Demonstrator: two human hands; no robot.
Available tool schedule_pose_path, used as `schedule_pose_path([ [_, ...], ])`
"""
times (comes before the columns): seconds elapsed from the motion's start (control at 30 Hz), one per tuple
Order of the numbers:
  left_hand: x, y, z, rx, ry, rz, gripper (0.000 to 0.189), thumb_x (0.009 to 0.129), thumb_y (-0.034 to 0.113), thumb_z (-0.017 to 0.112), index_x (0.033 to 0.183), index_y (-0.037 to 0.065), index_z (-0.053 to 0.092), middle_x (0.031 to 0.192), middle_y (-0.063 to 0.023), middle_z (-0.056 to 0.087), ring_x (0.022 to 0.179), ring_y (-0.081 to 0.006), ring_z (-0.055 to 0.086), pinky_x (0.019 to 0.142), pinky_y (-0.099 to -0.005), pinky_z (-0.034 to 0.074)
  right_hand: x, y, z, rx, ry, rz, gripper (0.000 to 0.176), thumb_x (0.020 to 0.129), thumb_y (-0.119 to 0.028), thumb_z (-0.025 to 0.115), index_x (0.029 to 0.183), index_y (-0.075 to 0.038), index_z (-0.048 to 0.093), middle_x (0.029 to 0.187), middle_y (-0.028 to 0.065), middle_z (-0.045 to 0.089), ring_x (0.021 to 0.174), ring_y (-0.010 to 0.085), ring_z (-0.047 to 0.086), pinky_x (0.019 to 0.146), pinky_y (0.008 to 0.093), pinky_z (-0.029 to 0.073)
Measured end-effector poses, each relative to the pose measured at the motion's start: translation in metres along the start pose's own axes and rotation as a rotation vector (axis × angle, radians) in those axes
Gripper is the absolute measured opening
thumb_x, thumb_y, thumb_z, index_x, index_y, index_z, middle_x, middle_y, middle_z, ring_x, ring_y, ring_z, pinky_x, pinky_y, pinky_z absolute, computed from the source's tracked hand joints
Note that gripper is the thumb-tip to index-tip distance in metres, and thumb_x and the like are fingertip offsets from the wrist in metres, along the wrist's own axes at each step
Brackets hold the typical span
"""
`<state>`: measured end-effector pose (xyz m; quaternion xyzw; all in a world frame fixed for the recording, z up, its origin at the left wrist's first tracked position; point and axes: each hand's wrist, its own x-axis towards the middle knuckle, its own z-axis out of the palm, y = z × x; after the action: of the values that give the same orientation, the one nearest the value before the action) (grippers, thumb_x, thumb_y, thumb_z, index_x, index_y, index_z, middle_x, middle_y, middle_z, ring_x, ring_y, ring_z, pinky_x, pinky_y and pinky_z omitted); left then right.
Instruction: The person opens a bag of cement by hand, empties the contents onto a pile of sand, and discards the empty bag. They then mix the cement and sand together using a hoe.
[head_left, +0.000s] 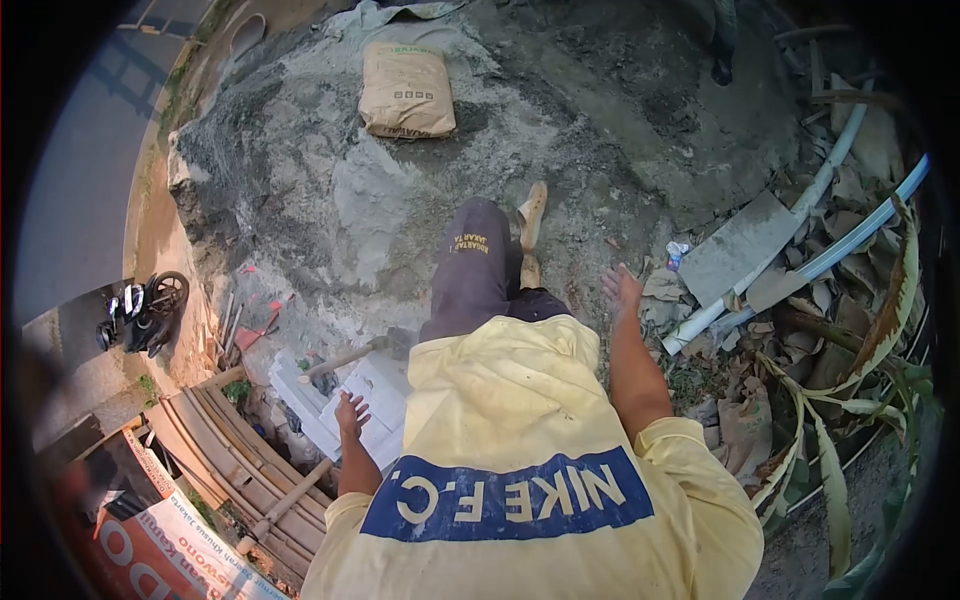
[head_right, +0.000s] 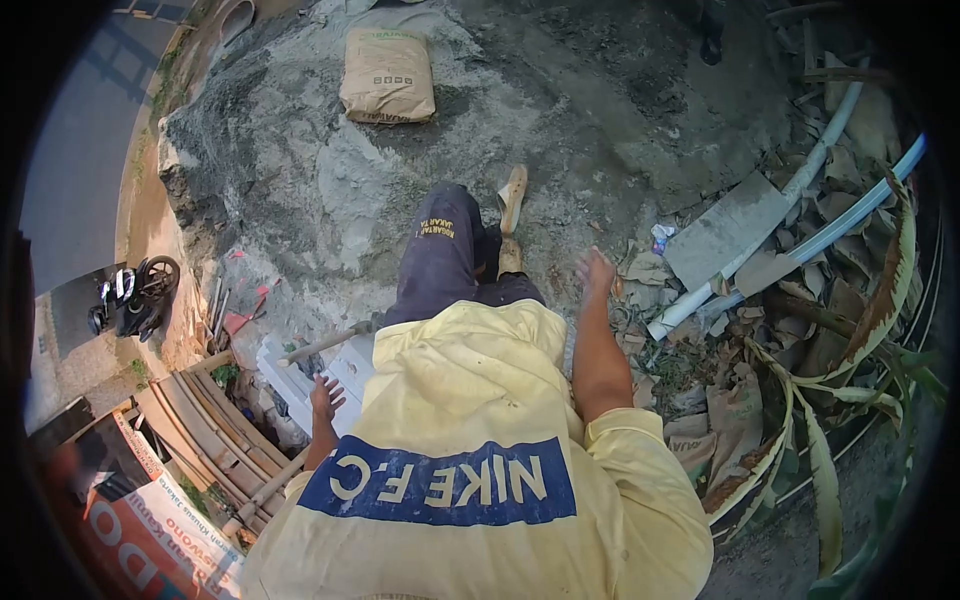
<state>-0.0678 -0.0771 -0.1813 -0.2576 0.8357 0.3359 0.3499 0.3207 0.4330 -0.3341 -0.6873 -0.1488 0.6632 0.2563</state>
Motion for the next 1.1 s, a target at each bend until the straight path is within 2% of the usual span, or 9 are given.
schedule_pose_path([
  [0.1,0.028,0.046,0.043,0.036,-0.158,0.13,0.069,0.087,0.058,0.035,0.132,0.005,0.035,0.116,-0.014,0.053,0.09,-0.0262,0.057,0.071,-0.0403,0.047,0.005,0.007,-0.038,0.039,0.005,-0.037,0.045,0.087,-0.03,0.053,0.119,0.0,0.046,0.11,0.0158,0.058,0.092,0.028,0.059,0.072,0.035,0.048],
  [0.23,0.026,0.11,0.113,0.146,-0.289,0.277,0.066,0.087,0.058,0.035,0.13,0.007,0.037,0.118,-0.0128,0.053,0.092,-0.0233,0.058,0.071,-0.0368,0.047,-0.004,0.024,-0.089,0.1,0.195,-0.025,0.043,0.087,-0.028,0.052,0.118,0.001,0.045,0.106,0.0161,0.059,0.087,0.0274,0.061,0.069,0.0345,0.049],
  [0.37,0.022,0.134,0.148,0.248,-0.374,0.358,0.065,0.088,0.058,0.034,0.129,0.008,0.04,0.117,-0.0128,0.054,0.092,-0.022,0.057,0.071,-0.035,0.047,-0.015,0.043,-0.124,0.112,0.35,0.02,0.041,0.087,-0.025,0.051,0.117,0.002,0.045,0.104,0.016,0.058,0.083,0.0274,0.061,0.064,0.0347,0.049],
  [0.4,0.023,0.134,0.151,0.24,-0.376,0.365,0.065,0.088,0.058,0.034,0.129,0.008,0.04,0.117,-0.0128,0.054,0.092,-0.022,0.057,0.071,-0.035,0.047,-0.023,0.044,-0.125,0.136,0.356,0.019,0.041,0.087,-0.023,0.05,0.118,0.003,0.045,0.107,0.0184,0.058,0.087,0.031,0.06,0.069,0.0372,0.049],
  [0.43,0.025,0.132,0.153,0.258,-0.385,0.35,0.066,0.087,0.058,0.034,0.129,0.008,0.04,0.117,-0.0125,0.054,0.091,-0.0219,0.057,0.071,-0.035,0.047,-0.027,0.045,-0.126,0.158,0.356,0.015,0.04,0.087,-0.021,0.05,0.118,0.005,0.044,0.109,0.0207,0.057,0.092,0.0345,0.059,0.074,0.0398,0.05],
  [0.57,0.039,0.117,0.153,0.237,-0.386,0.303,0.067,0.086,0.06,0.034,0.129,0.009,0.04,0.116,-0.0117,0.055,0.092,-0.0233,0.058,0.072,-0.0361,0.046,-0.02,0.054,-0.121,0.233,0.331,0.056,0.039,0.087,-0.023,0.049,0.119,0.0,0.044,0.115,0.0186,0.055,0.096,0.0334,0.058,0.075,0.0385,0.047],
  [0.63,0.044,0.108,0.151,0.231,-0.391,0.276,0.068,0.086,0.061,0.033,0.129,0.009,0.04,0.116,-0.0121,0.055,0.094,-0.0258,0.058,0.073,-0.0382,0.046,-0.029,0.051,-0.113,0.2,0.189,-0.019,0.047,0.086,-0.026,0.051,0.122,0.001,0.038,0.114,0.0207,0.051,0.09,0.0315,0.058,0.07,0.0375,0.048],
  [0.8,0.054,0.073,0.158,0.056,-0.345,0.196,0.068,0.086,0.061,0.034,0.129,0.009,0.04,0.116,-0.0122,0.055,0.094,-0.0265,0.058,0.075,-0.0398,0.046,-0.044,0.011,-0.08,0.101,0.07,-0.039,0.05,0.086,-0.025,0.049,0.126,0.001,0.035,0.119,0.0232,0.048,0.095,0.0322,0.057,0.075,0.0398,0.048],
  [1.1,0.029,-0.014,0.182,-0.007,-0.374,0.03,0.064,0.086,0.055,0.038,0.127,0.005,0.042,0.116,-0.0151,0.055,0.098,-0.029,0.056,0.076,-0.0441,0.046,0.018,-0.056,-0.039,-0.111,0.026,-0.128,0.047,0.087,-0.028,0.05,0.125,-0.001,0.04,0.116,0.0201,0.052,0.095,0.0326,0.058,0.072,0.0396,0.048],
])
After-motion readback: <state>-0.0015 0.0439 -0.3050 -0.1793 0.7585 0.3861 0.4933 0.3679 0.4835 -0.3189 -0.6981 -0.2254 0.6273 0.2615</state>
